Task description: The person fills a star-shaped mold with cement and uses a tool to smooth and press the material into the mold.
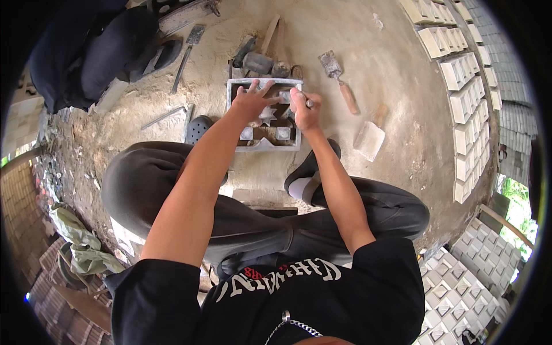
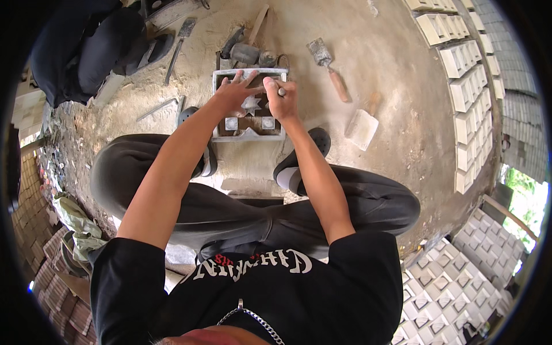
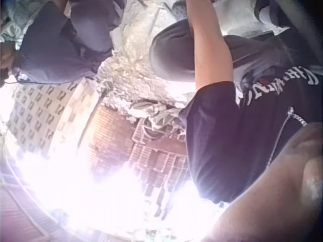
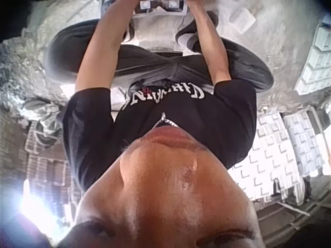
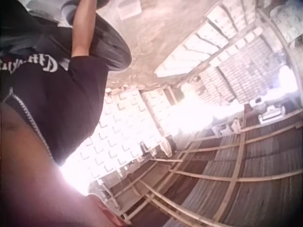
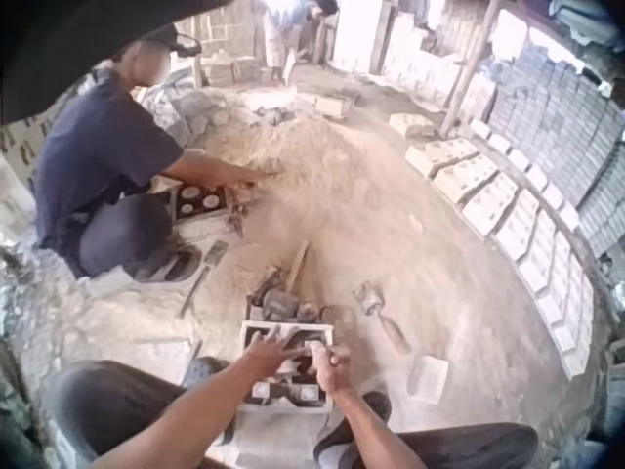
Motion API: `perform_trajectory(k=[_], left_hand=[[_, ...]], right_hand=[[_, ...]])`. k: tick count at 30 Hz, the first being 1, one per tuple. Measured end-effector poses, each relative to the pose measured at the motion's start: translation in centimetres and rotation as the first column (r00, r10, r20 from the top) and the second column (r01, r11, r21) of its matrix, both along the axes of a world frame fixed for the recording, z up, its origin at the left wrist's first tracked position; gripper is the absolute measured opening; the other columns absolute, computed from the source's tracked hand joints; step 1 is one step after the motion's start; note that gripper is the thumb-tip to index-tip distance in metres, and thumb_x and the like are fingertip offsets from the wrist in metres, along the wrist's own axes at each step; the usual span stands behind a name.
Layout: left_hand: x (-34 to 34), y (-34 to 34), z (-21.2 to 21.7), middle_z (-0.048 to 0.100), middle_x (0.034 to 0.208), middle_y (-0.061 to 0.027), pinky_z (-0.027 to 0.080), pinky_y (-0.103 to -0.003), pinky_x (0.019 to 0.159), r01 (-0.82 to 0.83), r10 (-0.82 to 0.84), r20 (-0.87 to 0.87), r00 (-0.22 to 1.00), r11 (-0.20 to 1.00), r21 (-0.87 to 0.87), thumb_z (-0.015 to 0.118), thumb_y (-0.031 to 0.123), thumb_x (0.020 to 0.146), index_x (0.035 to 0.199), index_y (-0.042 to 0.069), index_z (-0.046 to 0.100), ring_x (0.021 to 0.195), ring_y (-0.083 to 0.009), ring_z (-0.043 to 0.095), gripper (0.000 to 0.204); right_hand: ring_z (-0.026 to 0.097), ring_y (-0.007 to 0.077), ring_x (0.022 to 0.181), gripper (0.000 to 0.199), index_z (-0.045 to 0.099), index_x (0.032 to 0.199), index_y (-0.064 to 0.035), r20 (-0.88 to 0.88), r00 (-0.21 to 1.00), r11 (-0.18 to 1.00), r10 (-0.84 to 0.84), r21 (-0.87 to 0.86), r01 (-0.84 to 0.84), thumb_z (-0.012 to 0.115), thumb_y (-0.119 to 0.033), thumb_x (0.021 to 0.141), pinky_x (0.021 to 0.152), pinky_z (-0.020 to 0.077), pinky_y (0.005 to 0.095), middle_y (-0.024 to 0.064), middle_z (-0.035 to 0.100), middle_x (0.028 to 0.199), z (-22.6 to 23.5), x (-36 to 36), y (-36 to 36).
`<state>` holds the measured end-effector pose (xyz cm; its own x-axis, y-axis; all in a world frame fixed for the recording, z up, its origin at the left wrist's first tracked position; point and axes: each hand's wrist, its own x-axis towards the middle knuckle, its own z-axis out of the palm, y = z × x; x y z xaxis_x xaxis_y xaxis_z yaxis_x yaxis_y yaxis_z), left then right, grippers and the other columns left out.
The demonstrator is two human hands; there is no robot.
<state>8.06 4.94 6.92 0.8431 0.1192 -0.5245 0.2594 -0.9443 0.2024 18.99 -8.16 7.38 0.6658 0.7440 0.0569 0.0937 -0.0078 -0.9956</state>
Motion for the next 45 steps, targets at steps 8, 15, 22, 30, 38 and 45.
perform_trajectory(k=[8,15,22,30,38,45], left_hand=[[-0.2,-0.3,-0.3,0.004,0.156,-0.0011,0.030,-0.058,0.104,-0.004,0.004,0.002,1.000,1.000,-0.020,0.082,0.031,0.064,0.142,0.047,0.022,0.141,-0.0346,0.016,0.099],[-0.1,0.1,-0.1,0.002,0.156,-0.0016,0.030,-0.059,0.104,0.011,-0.011,-0.025,1.000,1.000,-0.020,0.083,0.031,0.062,0.142,0.047,0.021,0.141,-0.0354,0.015,0.102],[0.2,-0.2,0.4,0.001,0.156,-0.0013,0.031,-0.059,0.104,0.009,-0.010,-0.050,0.999,1.000,-0.014,0.082,0.031,0.064,0.142,0.046,0.020,0.141,-0.0351,0.014,0.101],[0.3,-0.4,-0.1,0.001,0.156,-0.0019,0.029,-0.058,0.105,0.018,-0.018,-0.008,1.000,1.000,-0.019,0.082,0.029,0.065,0.143,0.047,0.020,0.141,-0.0346,0.014,0.101],[-0.2,0.1,-0.4,0.002,0.156,-0.0018,0.029,-0.058,0.105,-0.003,0.003,0.010,1.000,1.000,-0.026,0.083,0.025,0.062,0.143,0.043,0.024,0.141,-0.0352,0.014,0.101],[0.4,0.0,-0.1,0.004,0.156,-0.0017,0.029,-0.058,0.106,-0.014,0.013,-0.019,1.000,0.999,-0.038,0.083,0.027,0.062,0.143,0.045,0.021,0.141,-0.0342,0.014,0.103]], right_hand=[[0.038,0.0062,0.047,0.039,0.047,0.054,-0.0006,-0.110,0.991,0.996,-0.074,0.036,0.079,0.052,-0.017,0.089,0.044,0.0282,0.0286,-0.0025,0.041,0.048,1.4,-0.2,-0.2],[0.037,0.0053,0.047,0.039,0.045,0.053,-0.0031,-0.189,0.981,0.999,-0.052,-0.024,0.048,0.053,-0.016,0.088,0.044,0.0260,0.0279,-0.0038,0.040,0.049,-0.6,0.3,-0.3],[0.036,0.0052,0.047,0.037,0.044,0.053,-0.0023,-0.184,0.980,0.993,0.070,0.103,-0.052,0.051,-0.011,0.088,0.043,0.0243,0.0264,-0.0036,0.041,0.051,-2.9,-0.4,-1.4],[0.032,0.0061,0.045,0.036,0.044,0.053,-0.0030,-0.064,0.987,0.979,0.144,0.157,-0.133,0.051,-0.010,0.088,0.042,0.0233,0.0266,-0.0039,0.040,0.050,-3.3,0.4,-1.6],[0.032,0.0066,0.044,0.031,0.044,0.059,-0.0058,-0.310,0.892,0.931,0.328,0.268,-0.249,0.051,-0.012,0.088,0.042,0.0214,0.0254,-0.0028,0.037,0.052,0.1,2.4,-0.9],[0.031,0.0053,0.045,0.043,0.040,0.058,-0.0098,-0.283,0.846,0.871,-0.451,0.066,0.486,0.055,-0.031,0.093,0.043,0.0206,0.0257,-0.0046,0.039,0.054,-1.6,-1.2,0.2]])
